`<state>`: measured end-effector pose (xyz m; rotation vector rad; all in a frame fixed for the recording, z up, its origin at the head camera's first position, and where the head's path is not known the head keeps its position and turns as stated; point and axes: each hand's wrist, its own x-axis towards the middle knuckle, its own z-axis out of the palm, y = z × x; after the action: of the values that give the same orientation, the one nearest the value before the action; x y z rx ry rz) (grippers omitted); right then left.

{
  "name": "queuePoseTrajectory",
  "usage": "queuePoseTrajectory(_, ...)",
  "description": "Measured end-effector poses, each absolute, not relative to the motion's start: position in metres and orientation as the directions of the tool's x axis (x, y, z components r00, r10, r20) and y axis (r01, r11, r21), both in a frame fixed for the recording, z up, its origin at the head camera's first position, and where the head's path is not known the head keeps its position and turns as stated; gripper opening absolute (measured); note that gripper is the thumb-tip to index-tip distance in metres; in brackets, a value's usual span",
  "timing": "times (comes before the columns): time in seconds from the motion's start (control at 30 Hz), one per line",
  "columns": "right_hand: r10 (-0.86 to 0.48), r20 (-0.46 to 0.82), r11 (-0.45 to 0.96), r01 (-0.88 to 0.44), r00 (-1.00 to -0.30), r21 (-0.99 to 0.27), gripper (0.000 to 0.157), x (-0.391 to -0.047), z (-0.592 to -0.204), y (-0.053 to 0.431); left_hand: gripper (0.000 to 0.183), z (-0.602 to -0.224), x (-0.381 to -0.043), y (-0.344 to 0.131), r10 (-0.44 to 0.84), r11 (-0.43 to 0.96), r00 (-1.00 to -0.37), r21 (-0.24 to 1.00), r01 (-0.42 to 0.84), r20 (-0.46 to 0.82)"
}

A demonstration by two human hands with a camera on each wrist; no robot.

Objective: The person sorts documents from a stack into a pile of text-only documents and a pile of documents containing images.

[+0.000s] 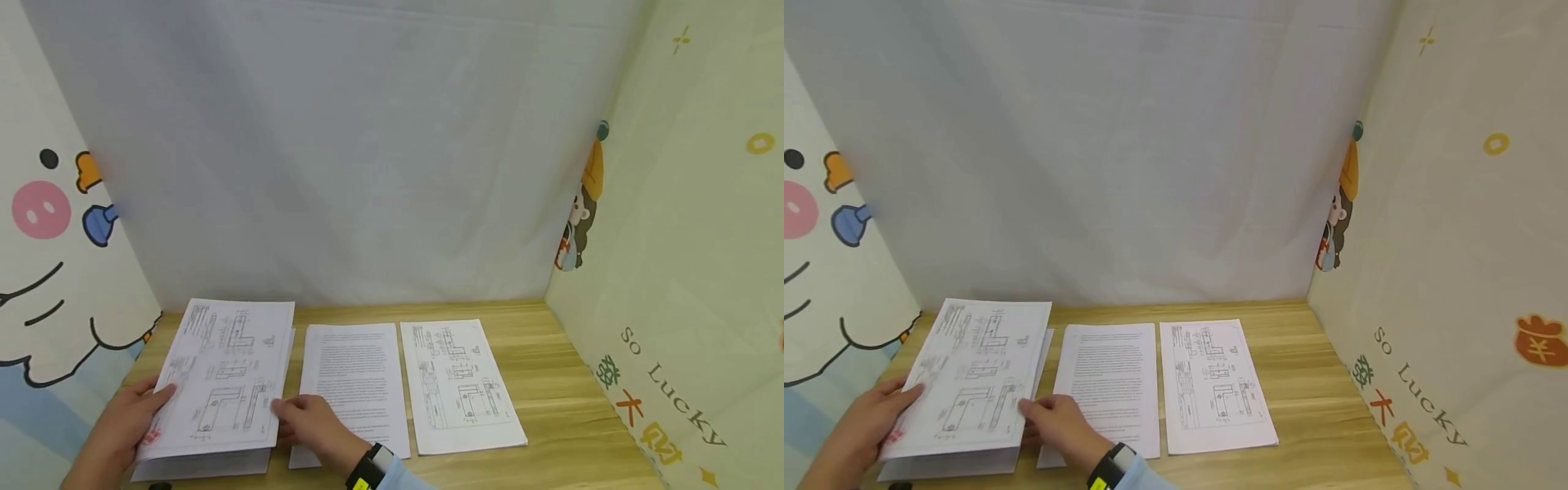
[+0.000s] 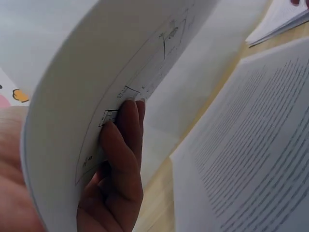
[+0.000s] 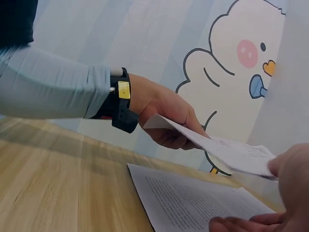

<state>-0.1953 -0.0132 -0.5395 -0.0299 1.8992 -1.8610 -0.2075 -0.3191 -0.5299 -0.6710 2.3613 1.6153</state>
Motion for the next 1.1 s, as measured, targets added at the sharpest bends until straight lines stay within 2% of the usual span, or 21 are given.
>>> queuePoseTrajectory(0.1,-0.304,-0.298,0.02,0.306,-0.905,-0.952,0.036,-0.199,-0.538,-0.015,0.089,-0.527,-0.206,-0.308,-0.238,0.253,-0.88,0.848,-0.466,-0.412)
queuePoseTrajectory(0.3,-0.166,-0.247,0.014,0.248,-0.955,-0.969,0.019,-0.206,-0.539,-0.01,0.091,-0.529,-0.209,-0.284,-0.225,0.28,-0.899,0.858,-0.43,-0.377)
queuePoseTrajectory(0.47,-0.129,-0.203,0.078,0.194,-0.971,-0.978,0.02,-0.21,-0.541,0.003,0.09,-0.53,-0.211,-0.271,-0.202,0.303,-0.909,0.86,-0.411,-0.363)
queuePoseTrajectory(0.6,-0.103,-0.154,0.128,0.141,-0.983,-0.982,0.022,-0.215,-0.543,0.022,0.08,-0.531,-0.215,-0.252,-0.149,0.295,-0.932,0.885,-0.361,-0.331)
queuePoseTrajectory(0.83,-0.022,-0.104,0.25,0.096,-0.994,-0.963,0.022,-0.222,-0.549,0.066,0.069,-0.539,-0.223,-0.206,-0.069,0.204,-0.941,0.918,-0.339,-0.332)
queuePoseTrajectory(1.1,0.092,-0.088,0.346,0.114,-0.992,-0.931,0.03,-0.223,-0.55,0.131,0.045,-0.552,-0.231,-0.143,0.008,0.13,-0.955,0.947,-0.294,-0.298)
